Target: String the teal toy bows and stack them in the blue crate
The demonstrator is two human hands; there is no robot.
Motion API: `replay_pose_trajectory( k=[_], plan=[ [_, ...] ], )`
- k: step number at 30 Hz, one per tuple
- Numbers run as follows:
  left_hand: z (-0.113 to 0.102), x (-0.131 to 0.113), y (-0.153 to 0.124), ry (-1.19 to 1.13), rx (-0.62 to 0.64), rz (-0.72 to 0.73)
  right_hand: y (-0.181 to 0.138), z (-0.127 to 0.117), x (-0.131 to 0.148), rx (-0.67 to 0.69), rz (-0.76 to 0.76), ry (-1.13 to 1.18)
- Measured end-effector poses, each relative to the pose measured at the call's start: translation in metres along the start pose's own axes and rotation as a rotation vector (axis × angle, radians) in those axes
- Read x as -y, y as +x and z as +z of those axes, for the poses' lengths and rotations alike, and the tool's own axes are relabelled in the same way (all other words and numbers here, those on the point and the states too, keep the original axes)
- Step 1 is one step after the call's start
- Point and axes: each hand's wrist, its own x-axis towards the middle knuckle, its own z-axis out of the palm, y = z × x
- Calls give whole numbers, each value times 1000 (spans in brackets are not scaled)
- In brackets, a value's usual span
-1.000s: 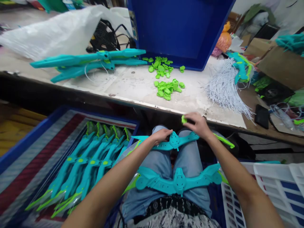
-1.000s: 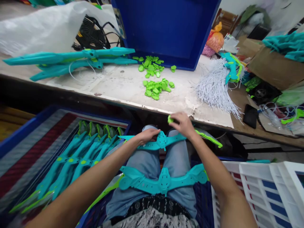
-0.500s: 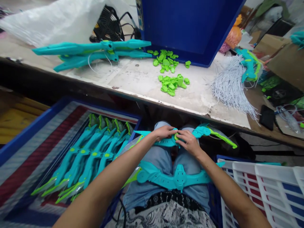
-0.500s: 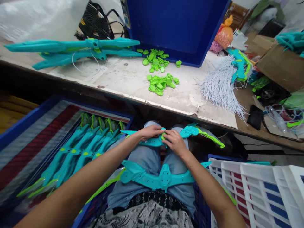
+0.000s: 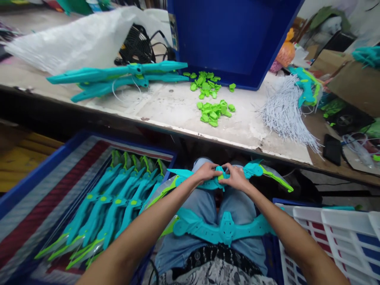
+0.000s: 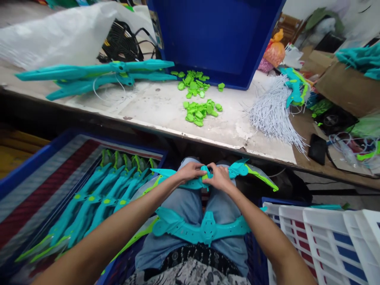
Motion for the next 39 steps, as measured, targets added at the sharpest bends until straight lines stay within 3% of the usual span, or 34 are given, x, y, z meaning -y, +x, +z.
replay_pose_trajectory(
  k=[5, 7, 10, 13, 16, 19, 24, 28, 33, 36, 39],
  plan=[
    [-5, -4, -4, 109, 2, 49, 1, -21, 11, -4, -153, -108],
    [-1, -9, -9, 203, -73, 73, 20, -42, 21, -151, -214, -73],
    [14, -12, -23, 456, -336, 209, 67, -74, 41, -504, -249, -72],
    [36, -1, -40, 721, -450, 401, 114, -90, 59, -581, -282, -188],
    [50, 18, -51, 935, -362, 443, 136, -92, 65, -543, -292, -262],
    [49, 25, -52, 1072, -280, 363, 129, -97, 55, -536, -172, -215],
    [24, -4, -47, 966, -94, 350, 90, -120, 10, -394, 166, -78],
    [1, -34, -38, 813, 151, 329, 66, -127, -16, -437, 259, -216],
    [-15, -47, -14, 696, 273, 253, 60, -122, -28, -533, 134, -323],
    [-18, -45, -2, 604, 323, 209, 62, -120, -41, -576, -125, -231],
    [-19, -41, 6, 520, 361, 163, 63, -120, -56, -440, -402, -194]
  ],
)
